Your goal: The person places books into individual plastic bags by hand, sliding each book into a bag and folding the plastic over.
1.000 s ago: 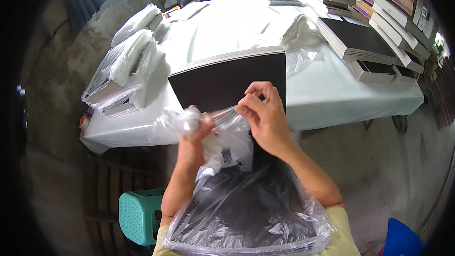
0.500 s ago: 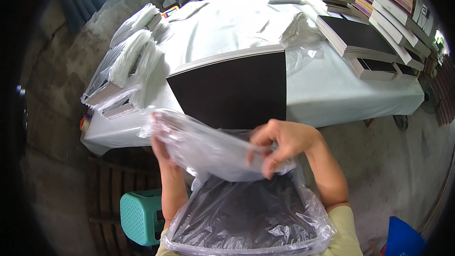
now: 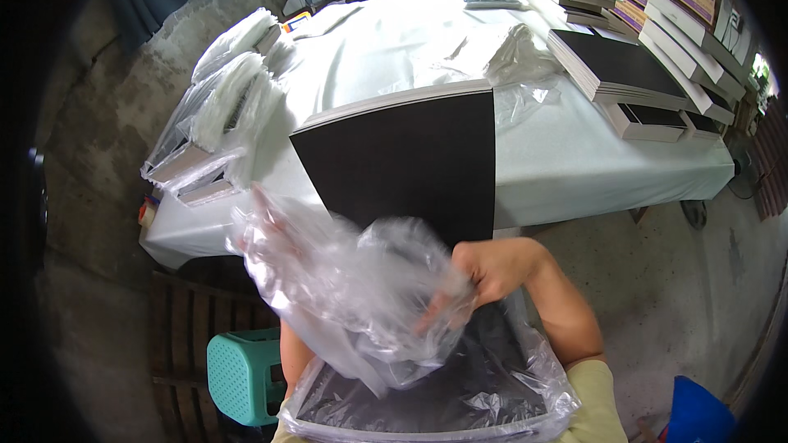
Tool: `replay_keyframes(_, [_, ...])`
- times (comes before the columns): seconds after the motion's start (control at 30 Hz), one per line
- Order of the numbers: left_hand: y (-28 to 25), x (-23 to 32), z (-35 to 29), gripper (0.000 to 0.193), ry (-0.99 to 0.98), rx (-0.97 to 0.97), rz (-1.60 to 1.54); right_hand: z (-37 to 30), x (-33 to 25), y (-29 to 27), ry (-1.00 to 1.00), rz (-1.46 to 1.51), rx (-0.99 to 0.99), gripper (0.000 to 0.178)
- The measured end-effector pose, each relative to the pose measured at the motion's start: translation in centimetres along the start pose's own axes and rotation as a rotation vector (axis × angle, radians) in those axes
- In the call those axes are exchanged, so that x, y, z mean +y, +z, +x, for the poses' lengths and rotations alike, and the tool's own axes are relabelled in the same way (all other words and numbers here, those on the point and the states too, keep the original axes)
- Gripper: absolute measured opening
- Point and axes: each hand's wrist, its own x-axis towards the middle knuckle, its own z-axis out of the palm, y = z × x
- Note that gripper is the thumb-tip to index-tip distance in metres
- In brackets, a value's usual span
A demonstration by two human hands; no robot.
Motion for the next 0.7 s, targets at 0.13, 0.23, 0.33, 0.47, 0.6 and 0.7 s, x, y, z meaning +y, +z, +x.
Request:
replay_keyframes(0.13, [1.3, 1.2, 1.3, 0.059, 0.107, -0.052, -0.253, -1.6, 2.8, -0.9, -0.542, 0.344, 0.209, 0.043])
replay_keyframes(0.23, [1.0, -2.4, 0.2, 0.060, -0.114, -0.290, 0.065, -1.5, 1.3, -1.0, -0.754, 0.651, 0.359, 0.056])
replay_keyframes(0.33, [-1.2, -3.7, -1.3, 0.060, -0.231, -0.245, 0.329, -1.0, -0.6, -0.9, -0.943, 0.933, 0.424, 0.070])
replay_keyframes(0.47, [-2.7, -2.2, -0.4, 0.062, -0.036, -0.051, 0.007, -0.2, -1.0, -1.0, -1.005, 1.026, 0.304, 0.090])
replay_keyframes(0.6, [-1.9, -1.6, 0.2, 0.063, 0.039, -0.076, -0.266, 1.6, 1.0, -0.7, -1.050, 0.848, -0.056, 0.110])
replay_keyframes(0.7, [-2.1, -0.9, 0.2, 0.065, 0.021, -0.178, -0.315, -0.6, 2.0, -0.9, -0.754, 0.784, 0.261, 0.109])
